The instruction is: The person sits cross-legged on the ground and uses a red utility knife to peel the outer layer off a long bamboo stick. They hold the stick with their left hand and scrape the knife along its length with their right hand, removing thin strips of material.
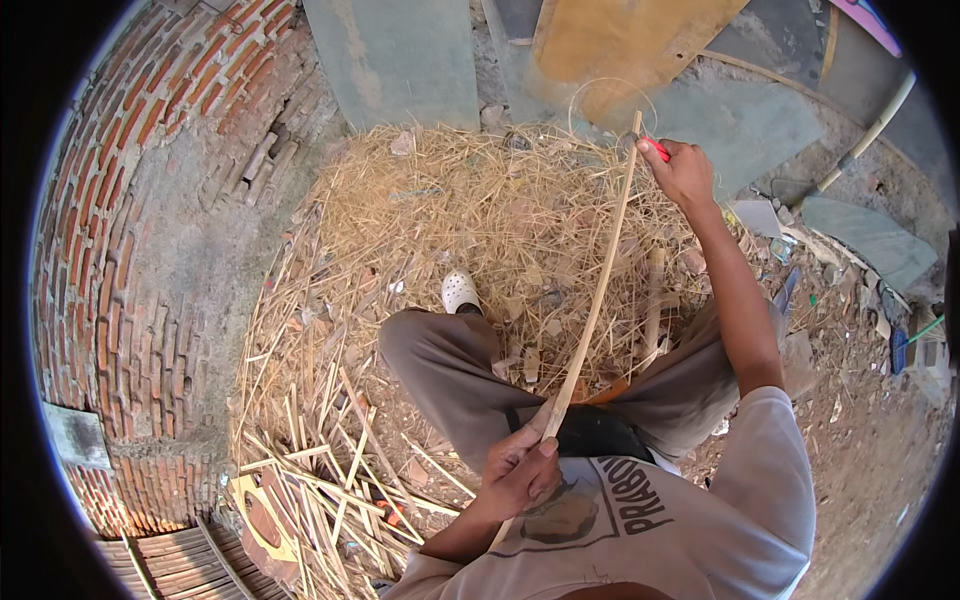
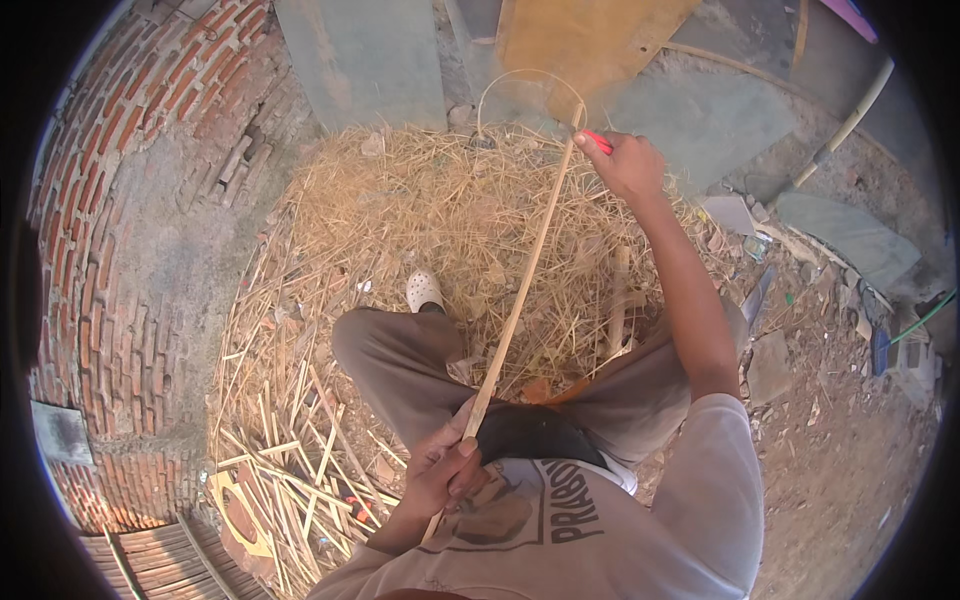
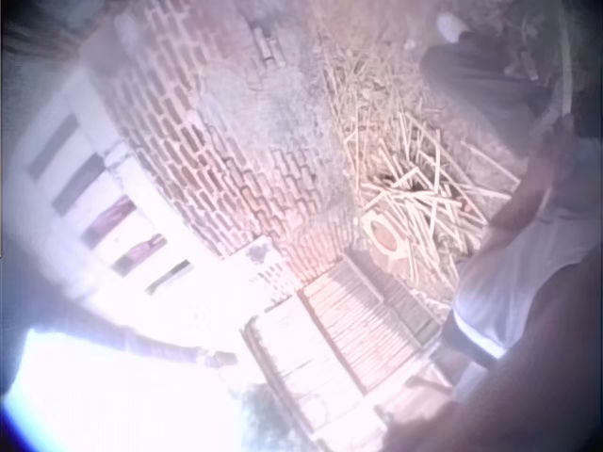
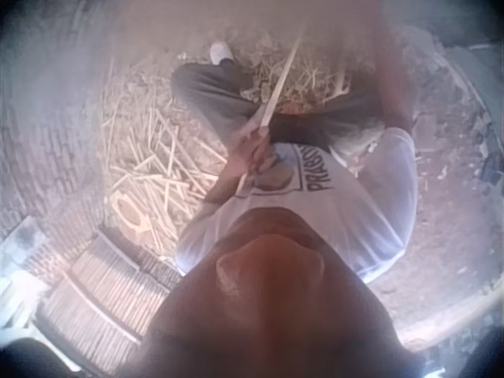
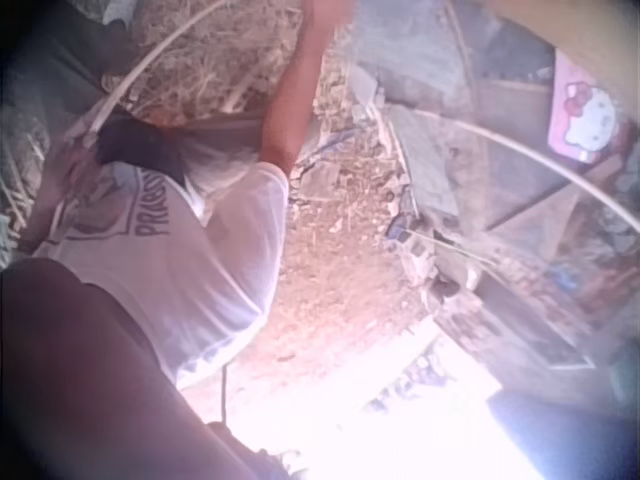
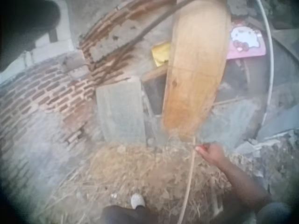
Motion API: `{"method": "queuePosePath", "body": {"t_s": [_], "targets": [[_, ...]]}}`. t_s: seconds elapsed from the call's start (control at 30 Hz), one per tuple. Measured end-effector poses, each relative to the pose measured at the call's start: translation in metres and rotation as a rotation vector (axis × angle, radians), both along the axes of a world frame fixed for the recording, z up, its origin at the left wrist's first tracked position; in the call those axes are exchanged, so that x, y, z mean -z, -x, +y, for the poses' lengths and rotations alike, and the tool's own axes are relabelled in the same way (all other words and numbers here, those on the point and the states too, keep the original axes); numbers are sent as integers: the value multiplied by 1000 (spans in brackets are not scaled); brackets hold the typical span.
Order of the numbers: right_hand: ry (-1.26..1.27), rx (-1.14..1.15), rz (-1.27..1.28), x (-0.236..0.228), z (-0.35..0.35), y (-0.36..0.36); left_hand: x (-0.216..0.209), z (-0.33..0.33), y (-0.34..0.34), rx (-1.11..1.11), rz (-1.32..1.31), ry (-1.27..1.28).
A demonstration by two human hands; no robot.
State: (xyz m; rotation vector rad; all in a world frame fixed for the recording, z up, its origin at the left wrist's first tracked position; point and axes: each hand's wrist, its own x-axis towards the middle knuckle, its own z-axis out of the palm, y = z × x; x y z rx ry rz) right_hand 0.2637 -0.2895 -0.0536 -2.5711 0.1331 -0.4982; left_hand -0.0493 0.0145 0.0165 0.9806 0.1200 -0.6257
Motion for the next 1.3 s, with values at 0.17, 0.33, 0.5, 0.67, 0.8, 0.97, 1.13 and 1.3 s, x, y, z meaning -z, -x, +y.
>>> {"method": "queuePosePath", "body": {"t_s": [0.17, 0.33, 0.5, 0.67, 0.8, 0.97, 1.13, 1.3], "targets": [[-101, 235, 300, 13, -49, -25, 2, 6, 20, -1, -52, -38], [-132, -130, 315, -16, 24, 26, 8, 11, -1, -150, -111, -122], [69, -778, -49, -31, 90, 132, 13, 0, -18, -158, -137, -120], [143, -649, -7, -30, 82, 122, 3, -5, -26, -173, -111, -143], [88, -629, -34, -25, 85, 116, 7, -5, -31, -210, -138, -141], [105, -674, -117, -27, 89, 126, 8, -3, -26, -170, -190, -277], [133, -606, -153, -20, 82, 107, -2, -5, -26, -117, -293, -477], [71, -339, -1, -16, 59, 66, 0, -2, -16, -51, -375, -547]]}}
